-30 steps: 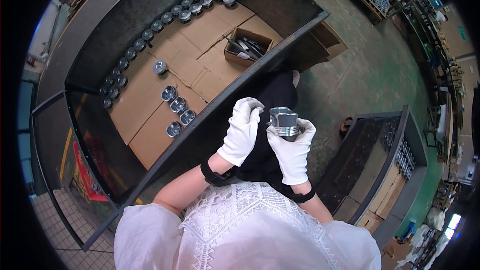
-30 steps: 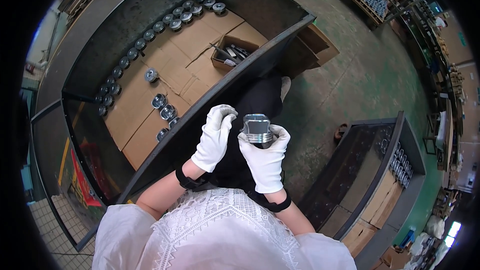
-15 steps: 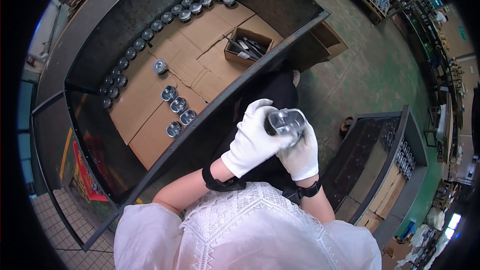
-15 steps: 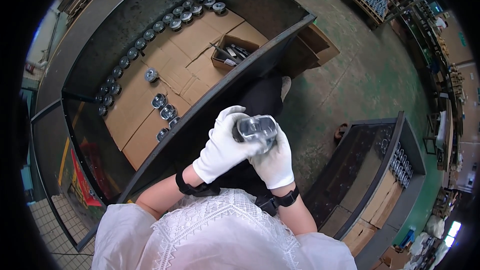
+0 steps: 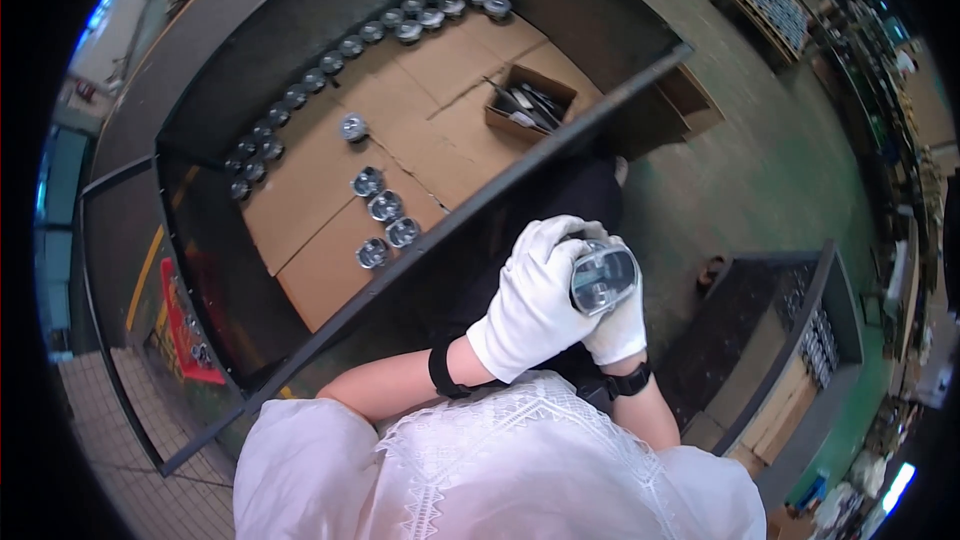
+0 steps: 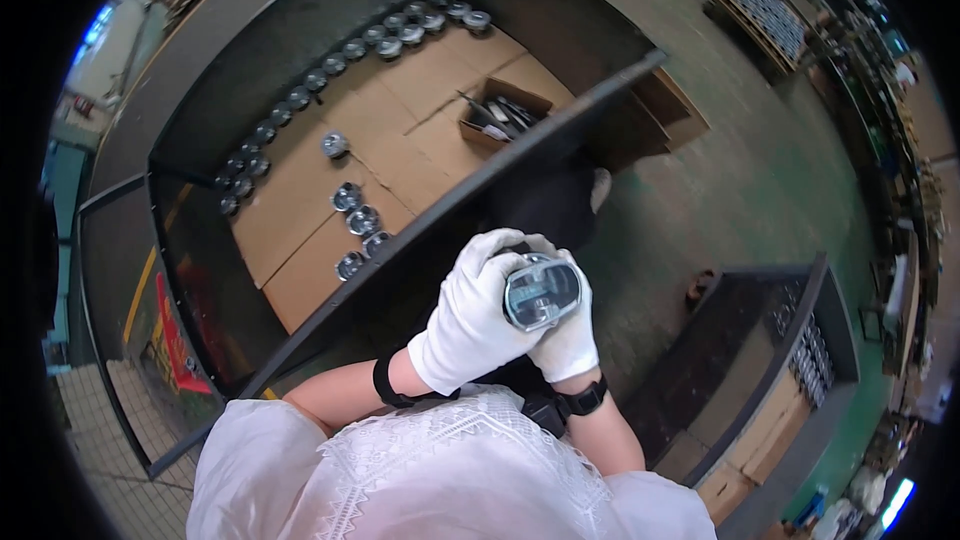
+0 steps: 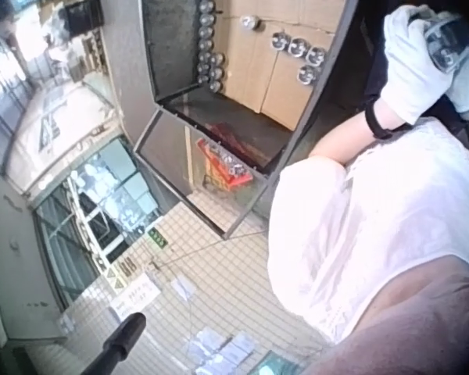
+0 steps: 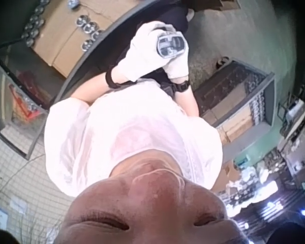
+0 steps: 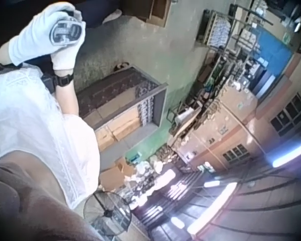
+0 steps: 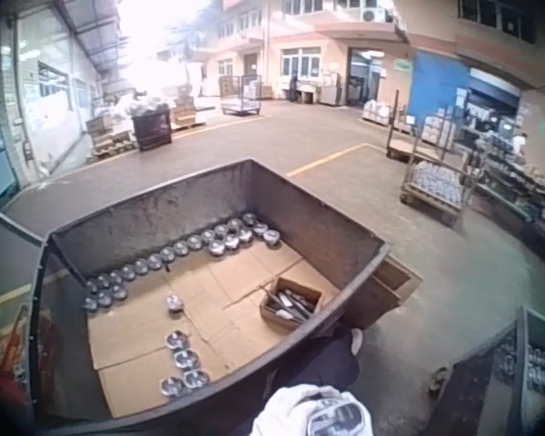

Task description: Inspecting and sorting metal pistons from a large bin in an industrial workspace.

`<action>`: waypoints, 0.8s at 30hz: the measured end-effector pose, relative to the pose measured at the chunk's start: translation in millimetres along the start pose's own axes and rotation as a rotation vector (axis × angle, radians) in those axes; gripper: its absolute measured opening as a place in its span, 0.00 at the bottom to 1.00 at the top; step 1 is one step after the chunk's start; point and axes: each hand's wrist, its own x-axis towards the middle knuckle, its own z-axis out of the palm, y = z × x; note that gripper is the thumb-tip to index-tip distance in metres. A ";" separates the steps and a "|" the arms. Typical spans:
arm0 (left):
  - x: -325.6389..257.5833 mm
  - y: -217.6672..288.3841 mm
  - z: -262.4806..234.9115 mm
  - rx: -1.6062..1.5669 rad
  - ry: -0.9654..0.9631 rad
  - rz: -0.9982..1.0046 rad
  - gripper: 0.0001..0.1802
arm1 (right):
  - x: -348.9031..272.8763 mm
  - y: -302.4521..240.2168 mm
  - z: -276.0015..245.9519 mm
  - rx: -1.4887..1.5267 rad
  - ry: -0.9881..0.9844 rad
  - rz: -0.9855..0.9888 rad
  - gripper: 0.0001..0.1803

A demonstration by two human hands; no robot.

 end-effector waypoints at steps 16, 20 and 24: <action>21.0 -142.9 -284.7 0.696 -0.073 -0.545 0.25 | 137.4 31.4 81.2 -1.931 -0.267 -0.874 0.11; 14.5 -281.2 -291.0 0.749 -0.458 -0.763 0.23 | 177.0 40.9 58.2 -2.098 -0.223 -0.956 0.07; -47.5 -416.3 -249.2 0.782 -0.743 -0.933 0.33 | 187.4 51.9 49.8 -2.248 -0.266 -0.986 0.06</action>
